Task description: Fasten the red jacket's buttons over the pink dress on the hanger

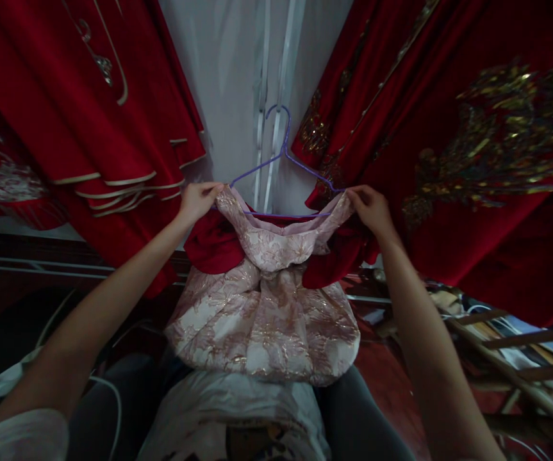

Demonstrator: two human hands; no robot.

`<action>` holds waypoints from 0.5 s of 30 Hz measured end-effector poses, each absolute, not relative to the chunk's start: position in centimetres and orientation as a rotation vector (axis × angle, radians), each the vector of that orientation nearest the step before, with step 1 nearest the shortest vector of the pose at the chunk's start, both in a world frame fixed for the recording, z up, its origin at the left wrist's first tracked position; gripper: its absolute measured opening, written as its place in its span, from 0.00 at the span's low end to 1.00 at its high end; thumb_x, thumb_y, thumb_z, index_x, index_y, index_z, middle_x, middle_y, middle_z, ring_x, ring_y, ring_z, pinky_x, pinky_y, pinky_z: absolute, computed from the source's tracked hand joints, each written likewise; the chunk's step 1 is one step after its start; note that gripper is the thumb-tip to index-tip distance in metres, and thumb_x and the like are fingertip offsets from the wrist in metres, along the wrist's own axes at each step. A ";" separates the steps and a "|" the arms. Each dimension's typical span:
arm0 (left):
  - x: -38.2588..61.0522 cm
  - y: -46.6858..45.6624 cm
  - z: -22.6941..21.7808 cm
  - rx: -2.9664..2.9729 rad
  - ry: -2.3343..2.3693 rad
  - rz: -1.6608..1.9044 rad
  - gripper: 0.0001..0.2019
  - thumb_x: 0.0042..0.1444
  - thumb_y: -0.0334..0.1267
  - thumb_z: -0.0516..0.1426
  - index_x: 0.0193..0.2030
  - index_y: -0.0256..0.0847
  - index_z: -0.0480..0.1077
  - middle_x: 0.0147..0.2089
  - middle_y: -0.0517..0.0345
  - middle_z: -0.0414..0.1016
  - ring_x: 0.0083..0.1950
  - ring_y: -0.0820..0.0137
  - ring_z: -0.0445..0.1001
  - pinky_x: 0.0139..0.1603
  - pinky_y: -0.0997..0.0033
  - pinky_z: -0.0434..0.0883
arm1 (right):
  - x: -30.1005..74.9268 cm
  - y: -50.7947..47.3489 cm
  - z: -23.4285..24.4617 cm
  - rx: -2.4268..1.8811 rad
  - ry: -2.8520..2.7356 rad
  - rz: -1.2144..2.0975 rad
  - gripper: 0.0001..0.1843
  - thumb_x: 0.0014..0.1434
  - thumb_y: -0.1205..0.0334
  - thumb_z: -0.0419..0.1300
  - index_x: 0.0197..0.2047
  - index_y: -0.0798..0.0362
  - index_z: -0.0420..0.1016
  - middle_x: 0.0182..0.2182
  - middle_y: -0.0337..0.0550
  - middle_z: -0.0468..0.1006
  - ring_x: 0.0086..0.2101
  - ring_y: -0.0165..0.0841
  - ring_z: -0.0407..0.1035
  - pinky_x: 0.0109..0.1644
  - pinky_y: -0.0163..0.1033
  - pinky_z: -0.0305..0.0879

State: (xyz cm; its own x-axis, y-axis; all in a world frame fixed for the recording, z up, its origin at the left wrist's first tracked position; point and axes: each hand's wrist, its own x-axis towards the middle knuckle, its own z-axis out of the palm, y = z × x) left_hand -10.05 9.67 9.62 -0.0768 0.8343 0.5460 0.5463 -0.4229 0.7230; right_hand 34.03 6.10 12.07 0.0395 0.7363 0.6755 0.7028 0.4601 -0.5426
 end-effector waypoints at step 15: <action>-14.2 6.3 5.8 1.871 1.888 1.154 0.14 0.50 0.38 0.52 0.39 0.37 0.76 0.41 0.49 0.81 0.42 0.62 0.79 0.43 0.69 0.73 | 31.9 0.8 7.6 -1.269 -1.444 -0.119 0.19 0.64 0.52 0.50 0.52 0.52 0.71 0.45 0.51 0.79 0.45 0.37 0.75 0.49 0.43 0.70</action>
State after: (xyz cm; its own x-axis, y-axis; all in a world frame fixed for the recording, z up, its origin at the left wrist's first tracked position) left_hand -14.22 6.34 5.76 -0.1491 0.9252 0.3491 0.7326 -0.1338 0.6674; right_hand 31.92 0.83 7.60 0.2377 0.6078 0.7577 0.7235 0.4097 -0.5557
